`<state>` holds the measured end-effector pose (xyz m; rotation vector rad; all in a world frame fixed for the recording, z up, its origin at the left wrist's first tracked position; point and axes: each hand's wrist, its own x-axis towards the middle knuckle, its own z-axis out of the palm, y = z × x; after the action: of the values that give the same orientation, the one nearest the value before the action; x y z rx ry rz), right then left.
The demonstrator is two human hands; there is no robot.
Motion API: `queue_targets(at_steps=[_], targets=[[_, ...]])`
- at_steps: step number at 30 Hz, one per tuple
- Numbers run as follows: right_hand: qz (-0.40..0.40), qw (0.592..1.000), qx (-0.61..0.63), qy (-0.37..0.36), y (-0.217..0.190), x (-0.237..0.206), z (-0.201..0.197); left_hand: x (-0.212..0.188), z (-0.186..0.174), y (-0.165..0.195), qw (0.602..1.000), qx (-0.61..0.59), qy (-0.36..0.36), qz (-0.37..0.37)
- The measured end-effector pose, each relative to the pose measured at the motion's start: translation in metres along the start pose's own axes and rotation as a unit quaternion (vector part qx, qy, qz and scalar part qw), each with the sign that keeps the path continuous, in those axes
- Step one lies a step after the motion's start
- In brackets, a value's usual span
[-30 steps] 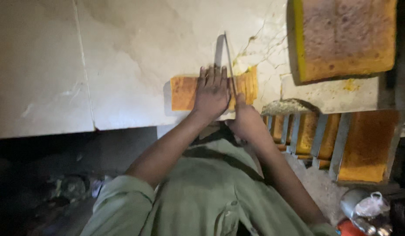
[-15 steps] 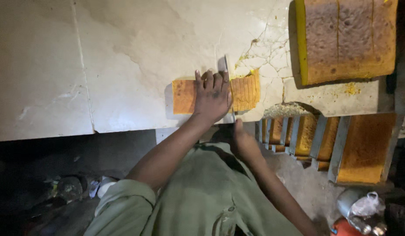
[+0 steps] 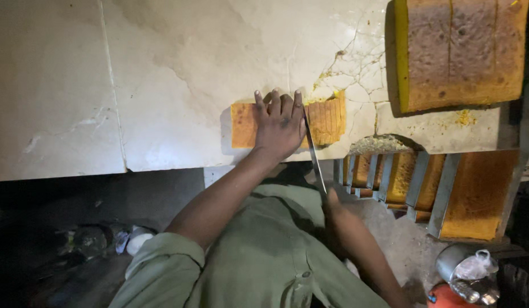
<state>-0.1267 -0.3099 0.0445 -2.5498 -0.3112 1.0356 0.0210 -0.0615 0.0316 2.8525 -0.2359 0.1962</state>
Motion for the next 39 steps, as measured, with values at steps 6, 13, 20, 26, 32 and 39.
queue_targets(at_steps=[6,13,20,26,32,39], targets=[[0.001,0.998,-0.013,0.069,-0.031,0.098,-0.019,-0.001,-0.002,-0.004,0.999,-0.033,0.007,0.01],[-0.006,0.992,0.068,0.108,-0.115,0.081,-0.095,-0.002,-0.019,-0.007,1.0,0.009,0.018,0.006],[0.016,0.998,0.049,-0.029,-0.042,-0.002,-0.021,-0.002,-0.007,-0.009,0.999,0.008,-0.043,0.002],[-0.006,0.999,-0.002,0.044,-0.054,0.105,-0.032,-0.008,0.0,-0.015,0.999,0.025,0.012,0.019],[-0.108,0.984,0.017,0.14,-0.102,0.099,-0.081,-0.007,-0.011,-0.018,0.999,0.033,0.005,-0.003],[-0.016,0.999,0.022,-0.032,-0.035,-0.001,-0.006,-0.004,-0.017,-0.018,0.997,-0.016,-0.078,-0.018]])
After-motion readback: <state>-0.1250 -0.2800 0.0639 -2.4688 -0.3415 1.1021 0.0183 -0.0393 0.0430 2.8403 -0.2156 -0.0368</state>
